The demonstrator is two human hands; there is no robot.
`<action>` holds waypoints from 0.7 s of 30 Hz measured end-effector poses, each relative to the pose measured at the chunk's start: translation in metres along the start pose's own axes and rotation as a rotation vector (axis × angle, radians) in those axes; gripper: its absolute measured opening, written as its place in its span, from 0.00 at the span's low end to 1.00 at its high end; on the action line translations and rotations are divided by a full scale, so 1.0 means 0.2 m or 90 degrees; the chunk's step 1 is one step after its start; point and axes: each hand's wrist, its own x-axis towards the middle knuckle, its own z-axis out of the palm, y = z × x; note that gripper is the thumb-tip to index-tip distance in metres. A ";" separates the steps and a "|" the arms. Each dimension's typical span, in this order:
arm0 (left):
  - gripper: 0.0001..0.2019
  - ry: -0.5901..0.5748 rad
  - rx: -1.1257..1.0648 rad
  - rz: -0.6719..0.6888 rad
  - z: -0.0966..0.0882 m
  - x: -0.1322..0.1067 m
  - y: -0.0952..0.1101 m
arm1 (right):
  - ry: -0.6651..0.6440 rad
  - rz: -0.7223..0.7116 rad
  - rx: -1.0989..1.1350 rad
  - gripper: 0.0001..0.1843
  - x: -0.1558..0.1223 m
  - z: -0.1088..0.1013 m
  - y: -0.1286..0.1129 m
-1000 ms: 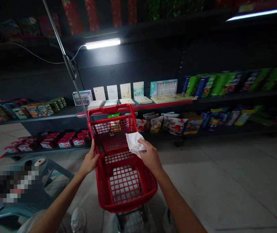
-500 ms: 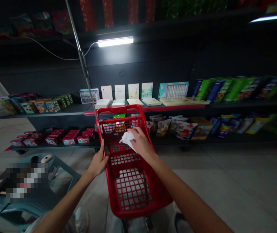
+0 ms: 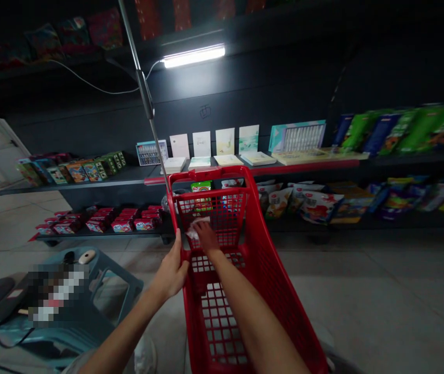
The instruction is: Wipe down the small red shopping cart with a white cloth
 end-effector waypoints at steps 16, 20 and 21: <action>0.46 -0.001 0.007 -0.013 -0.03 0.00 0.02 | 0.327 0.147 0.052 0.17 0.27 -0.42 0.03; 0.47 -0.016 0.016 -0.015 -0.04 0.00 0.01 | 0.464 0.147 0.036 0.18 0.32 -0.49 0.05; 0.48 -0.022 0.017 -0.012 -0.04 0.00 0.01 | 0.450 0.164 0.027 0.18 0.27 -0.47 0.08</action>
